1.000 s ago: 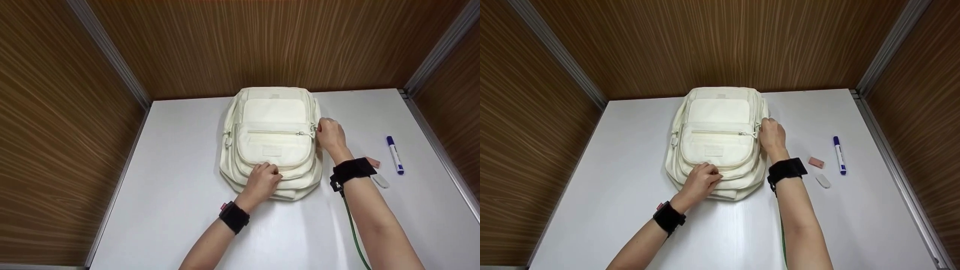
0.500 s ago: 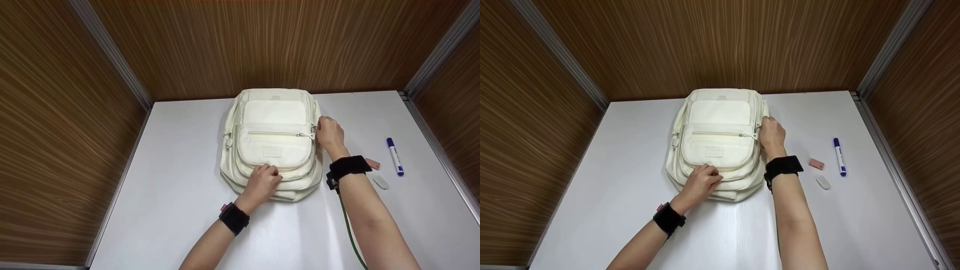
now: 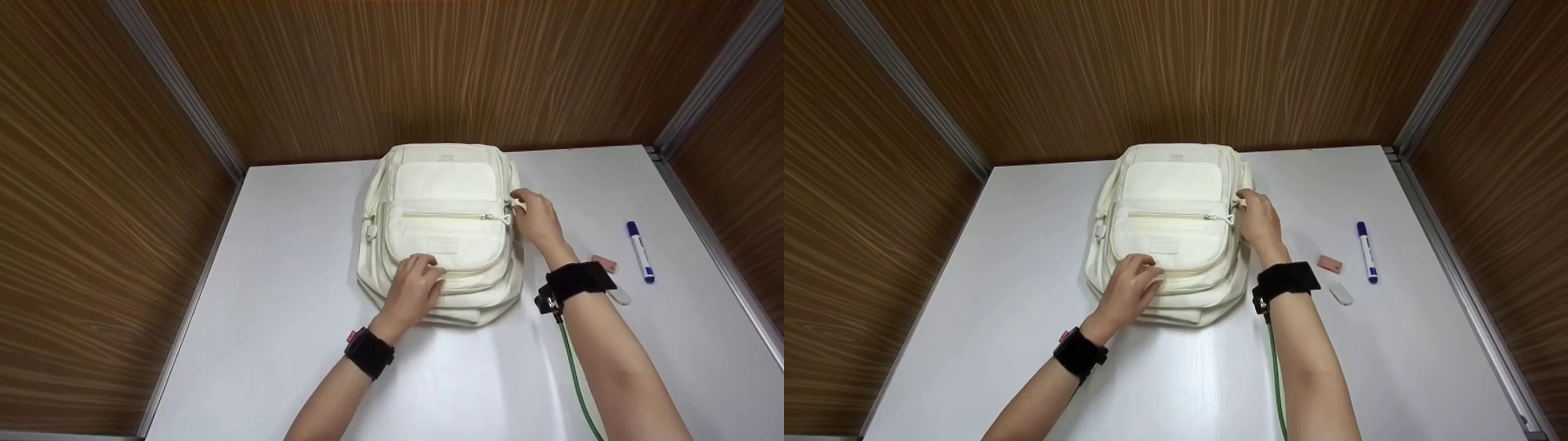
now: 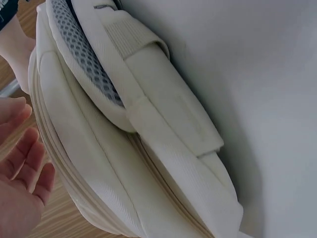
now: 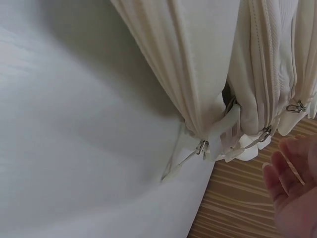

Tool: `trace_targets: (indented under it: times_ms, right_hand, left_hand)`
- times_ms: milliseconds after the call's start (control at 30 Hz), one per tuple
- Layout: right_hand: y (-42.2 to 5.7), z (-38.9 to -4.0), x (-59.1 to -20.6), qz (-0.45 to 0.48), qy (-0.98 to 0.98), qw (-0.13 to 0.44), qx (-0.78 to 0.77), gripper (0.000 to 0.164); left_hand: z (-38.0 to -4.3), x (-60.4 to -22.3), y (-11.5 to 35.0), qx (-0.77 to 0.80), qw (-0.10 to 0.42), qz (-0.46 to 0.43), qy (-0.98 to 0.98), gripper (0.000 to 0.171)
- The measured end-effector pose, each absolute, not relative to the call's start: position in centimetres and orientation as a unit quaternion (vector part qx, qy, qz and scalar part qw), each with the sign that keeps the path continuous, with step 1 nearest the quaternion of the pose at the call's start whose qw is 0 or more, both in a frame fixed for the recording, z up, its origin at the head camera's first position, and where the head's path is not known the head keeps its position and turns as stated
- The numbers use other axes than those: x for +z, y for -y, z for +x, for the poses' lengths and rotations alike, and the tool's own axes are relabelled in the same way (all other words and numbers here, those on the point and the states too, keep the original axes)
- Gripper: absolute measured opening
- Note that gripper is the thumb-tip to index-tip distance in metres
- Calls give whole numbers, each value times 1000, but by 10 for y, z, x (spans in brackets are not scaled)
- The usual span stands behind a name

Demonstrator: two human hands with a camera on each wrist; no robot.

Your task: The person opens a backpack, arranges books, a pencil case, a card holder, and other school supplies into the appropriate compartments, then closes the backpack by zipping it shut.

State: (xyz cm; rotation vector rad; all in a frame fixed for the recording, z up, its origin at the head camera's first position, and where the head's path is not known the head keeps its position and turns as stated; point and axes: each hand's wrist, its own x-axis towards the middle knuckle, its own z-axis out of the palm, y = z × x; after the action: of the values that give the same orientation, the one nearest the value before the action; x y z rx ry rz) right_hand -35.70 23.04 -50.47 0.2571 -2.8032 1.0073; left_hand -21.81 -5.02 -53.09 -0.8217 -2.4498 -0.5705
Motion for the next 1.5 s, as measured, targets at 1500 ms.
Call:
trace_targets:
  times_ms: [1500]
  right_hand:
    - [-228,-326,-517,70,925,134,348,20]
  left_hand:
    - [-236,-536,49,-160,158,-152,963,53]
